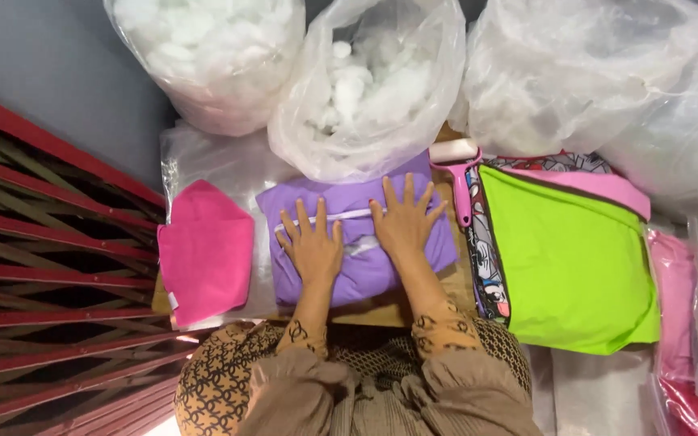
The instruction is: The person is stuffing a purple fabric pouch with white fiberfill stuffing.
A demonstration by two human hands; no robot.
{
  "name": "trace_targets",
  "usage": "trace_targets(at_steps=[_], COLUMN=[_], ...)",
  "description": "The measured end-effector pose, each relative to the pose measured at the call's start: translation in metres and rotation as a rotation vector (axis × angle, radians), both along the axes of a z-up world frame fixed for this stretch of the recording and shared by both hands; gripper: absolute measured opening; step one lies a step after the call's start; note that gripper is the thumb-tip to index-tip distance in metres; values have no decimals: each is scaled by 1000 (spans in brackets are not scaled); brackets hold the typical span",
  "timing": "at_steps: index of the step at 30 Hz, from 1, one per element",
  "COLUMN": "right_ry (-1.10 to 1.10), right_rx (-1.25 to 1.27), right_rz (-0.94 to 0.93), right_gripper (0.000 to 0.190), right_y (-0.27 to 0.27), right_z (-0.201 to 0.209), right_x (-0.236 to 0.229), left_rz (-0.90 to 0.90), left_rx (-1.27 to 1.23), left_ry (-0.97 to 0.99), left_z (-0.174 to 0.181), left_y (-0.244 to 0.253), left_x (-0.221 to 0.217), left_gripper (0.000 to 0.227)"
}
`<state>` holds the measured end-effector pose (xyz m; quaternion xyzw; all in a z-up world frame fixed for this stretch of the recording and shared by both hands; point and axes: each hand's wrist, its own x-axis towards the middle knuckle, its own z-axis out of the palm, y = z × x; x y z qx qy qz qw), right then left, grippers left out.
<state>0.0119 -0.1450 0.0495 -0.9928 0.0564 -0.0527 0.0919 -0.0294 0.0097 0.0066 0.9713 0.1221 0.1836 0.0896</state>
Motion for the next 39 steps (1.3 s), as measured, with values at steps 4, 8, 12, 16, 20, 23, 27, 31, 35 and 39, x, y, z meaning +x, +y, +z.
trace_targets(at_steps=[4, 8, 12, 16, 20, 23, 27, 31, 35, 39], right_ry=[87, 274, 374, 356, 210, 222, 330, 343, 358, 334], right_rx=[77, 103, 291, 252, 253, 211, 112, 125, 84, 319], right_rz=[20, 71, 112, 147, 101, 184, 319, 315, 210, 292], right_gripper=[61, 65, 58, 63, 65, 66, 60, 54, 55, 57], right_y=[-9, -24, -53, -79, -93, -92, -89, -104, -136, -120], right_z=[-31, -38, -2, 17, 25, 56, 101, 104, 66, 92], right_x=[18, 17, 10, -14, -35, -56, -72, -60, -30, -47], left_rz=[-37, -40, -14, 85, 63, 32, -46, -159, -159, -157], left_rx=[-38, -52, 74, -274, -531, -505, -432, -364, -194, -181], left_ry=[52, 310, 62, 485, 456, 483, 537, 547, 683, 834], left_z=[-23, -9, 42, 53, -30, -16, 13, 46, 63, 26], left_y=[2, 12, 44, 85, 130, 127, 116, 113, 112, 123], left_x=[17, 8, -17, -50, -54, -63, -68, -59, -32, -12], left_gripper=[58, 63, 64, 81, 69, 58, 54, 52, 48, 41])
